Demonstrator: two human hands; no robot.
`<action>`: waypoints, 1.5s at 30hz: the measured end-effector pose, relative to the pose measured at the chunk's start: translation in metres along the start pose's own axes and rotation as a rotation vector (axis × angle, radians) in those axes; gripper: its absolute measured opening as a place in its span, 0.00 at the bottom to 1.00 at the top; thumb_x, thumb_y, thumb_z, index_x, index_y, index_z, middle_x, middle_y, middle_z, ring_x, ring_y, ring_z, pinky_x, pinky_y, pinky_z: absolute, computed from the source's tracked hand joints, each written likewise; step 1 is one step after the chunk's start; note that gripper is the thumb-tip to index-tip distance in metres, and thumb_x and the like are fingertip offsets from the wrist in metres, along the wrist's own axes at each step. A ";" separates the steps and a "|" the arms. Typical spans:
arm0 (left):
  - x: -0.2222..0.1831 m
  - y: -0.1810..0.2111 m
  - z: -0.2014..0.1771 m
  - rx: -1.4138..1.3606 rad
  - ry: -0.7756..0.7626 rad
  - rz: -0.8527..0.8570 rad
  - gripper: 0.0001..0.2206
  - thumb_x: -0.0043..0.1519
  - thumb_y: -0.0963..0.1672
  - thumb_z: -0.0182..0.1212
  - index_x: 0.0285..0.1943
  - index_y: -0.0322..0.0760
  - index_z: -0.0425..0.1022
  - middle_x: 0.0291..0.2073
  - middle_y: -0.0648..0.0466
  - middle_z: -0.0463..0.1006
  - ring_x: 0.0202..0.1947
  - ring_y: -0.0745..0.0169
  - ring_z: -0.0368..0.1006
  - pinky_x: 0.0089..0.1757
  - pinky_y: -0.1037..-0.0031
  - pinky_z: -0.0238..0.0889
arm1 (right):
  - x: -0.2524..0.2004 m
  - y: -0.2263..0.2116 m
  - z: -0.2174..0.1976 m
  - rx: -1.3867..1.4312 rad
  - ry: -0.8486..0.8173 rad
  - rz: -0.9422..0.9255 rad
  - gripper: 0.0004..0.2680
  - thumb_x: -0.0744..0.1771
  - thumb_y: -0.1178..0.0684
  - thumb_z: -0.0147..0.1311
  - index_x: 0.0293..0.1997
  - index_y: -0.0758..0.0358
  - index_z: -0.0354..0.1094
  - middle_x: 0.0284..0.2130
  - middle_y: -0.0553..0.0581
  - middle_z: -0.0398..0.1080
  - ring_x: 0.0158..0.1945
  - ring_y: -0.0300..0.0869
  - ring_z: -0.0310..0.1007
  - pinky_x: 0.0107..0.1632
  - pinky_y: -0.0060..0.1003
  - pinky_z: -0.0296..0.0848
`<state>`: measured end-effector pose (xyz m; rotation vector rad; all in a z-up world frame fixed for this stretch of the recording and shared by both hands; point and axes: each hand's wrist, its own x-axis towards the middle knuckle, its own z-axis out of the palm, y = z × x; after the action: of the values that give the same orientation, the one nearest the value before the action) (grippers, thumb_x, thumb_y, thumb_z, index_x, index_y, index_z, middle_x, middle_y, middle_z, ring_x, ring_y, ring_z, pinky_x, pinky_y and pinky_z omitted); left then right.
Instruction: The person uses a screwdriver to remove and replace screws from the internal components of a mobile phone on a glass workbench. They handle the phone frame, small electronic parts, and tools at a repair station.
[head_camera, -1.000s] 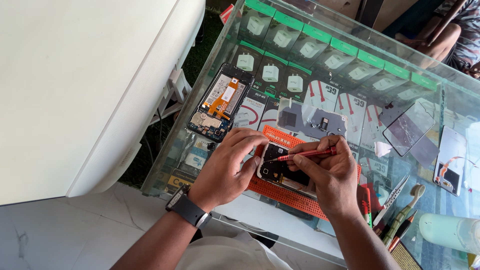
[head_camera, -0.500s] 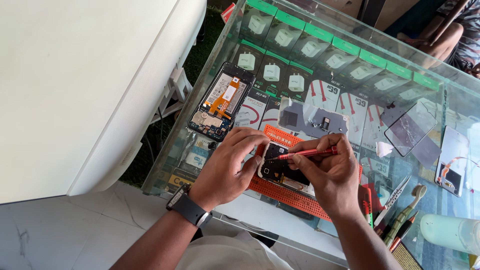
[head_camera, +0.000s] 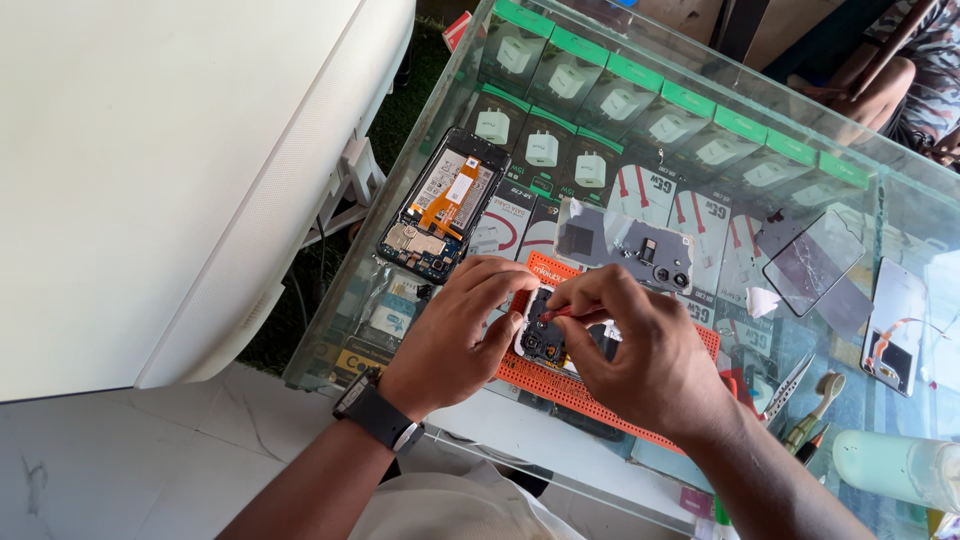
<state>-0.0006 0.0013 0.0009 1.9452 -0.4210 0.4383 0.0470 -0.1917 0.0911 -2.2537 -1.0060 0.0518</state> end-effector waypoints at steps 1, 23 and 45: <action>0.000 0.000 0.000 0.008 0.002 0.004 0.15 0.63 0.37 0.58 0.59 0.33 0.69 0.55 0.48 0.74 0.60 0.47 0.69 0.58 0.59 0.66 | 0.003 -0.002 -0.001 -0.024 -0.035 -0.010 0.10 0.64 0.62 0.59 0.40 0.65 0.58 0.35 0.60 0.78 0.39 0.43 0.85 0.38 0.36 0.85; -0.003 -0.002 0.002 0.014 0.030 -0.059 0.14 0.63 0.37 0.57 0.57 0.33 0.70 0.55 0.49 0.74 0.59 0.49 0.70 0.57 0.61 0.66 | 0.025 -0.009 -0.002 -0.382 -0.220 0.057 0.14 0.68 0.47 0.54 0.50 0.64 0.54 0.27 0.62 0.73 0.28 0.52 0.78 0.29 0.47 0.77; 0.000 0.000 0.003 0.031 0.028 -0.023 0.14 0.63 0.37 0.57 0.58 0.32 0.70 0.55 0.47 0.74 0.58 0.46 0.70 0.56 0.61 0.66 | 0.020 0.000 0.005 -0.387 -0.200 0.030 0.12 0.69 0.49 0.54 0.51 0.62 0.54 0.29 0.59 0.74 0.31 0.50 0.80 0.30 0.44 0.76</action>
<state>-0.0003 -0.0009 -0.0007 1.9700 -0.3754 0.4584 0.0599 -0.1754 0.0914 -2.6569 -1.1675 0.1054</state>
